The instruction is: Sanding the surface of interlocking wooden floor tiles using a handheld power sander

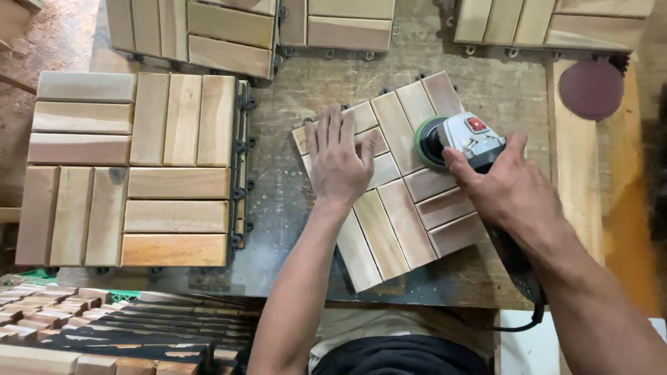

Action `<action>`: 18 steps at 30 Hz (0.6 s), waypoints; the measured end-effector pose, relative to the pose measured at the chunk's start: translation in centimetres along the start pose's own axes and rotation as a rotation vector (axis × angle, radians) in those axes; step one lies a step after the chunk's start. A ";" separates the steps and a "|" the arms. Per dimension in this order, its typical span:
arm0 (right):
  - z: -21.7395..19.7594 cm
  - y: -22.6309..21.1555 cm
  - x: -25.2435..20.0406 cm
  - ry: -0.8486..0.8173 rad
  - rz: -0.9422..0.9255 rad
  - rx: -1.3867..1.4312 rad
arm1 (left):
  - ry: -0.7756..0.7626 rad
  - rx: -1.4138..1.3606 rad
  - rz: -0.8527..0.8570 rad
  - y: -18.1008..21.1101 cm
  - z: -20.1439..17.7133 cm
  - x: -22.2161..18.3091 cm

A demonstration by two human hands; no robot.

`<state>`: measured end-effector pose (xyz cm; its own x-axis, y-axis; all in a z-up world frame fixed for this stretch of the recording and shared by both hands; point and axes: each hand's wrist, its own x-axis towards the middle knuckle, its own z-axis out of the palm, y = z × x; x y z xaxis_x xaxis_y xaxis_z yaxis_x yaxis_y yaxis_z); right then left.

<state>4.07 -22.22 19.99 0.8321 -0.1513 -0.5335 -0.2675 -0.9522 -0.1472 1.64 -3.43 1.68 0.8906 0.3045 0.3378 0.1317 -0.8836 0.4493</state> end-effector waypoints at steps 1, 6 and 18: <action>-0.2 -0.3 0.2 0.003 -0.001 -0.002 | 0.003 -0.002 -0.001 0.1 -0.1 0.0; -0.3 -1.1 3.3 0.091 -0.024 0.039 | 0.107 0.013 0.023 0.4 -0.4 0.3; -1.1 -7.8 4.7 0.090 -0.114 0.073 | 0.190 -0.113 -0.050 0.5 -1.0 0.7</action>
<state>10.63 -15.78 19.52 0.8985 -0.0699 -0.4335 -0.2007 -0.9434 -0.2639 1.90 -3.28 2.93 0.7845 0.4183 0.4578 0.1150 -0.8236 0.5554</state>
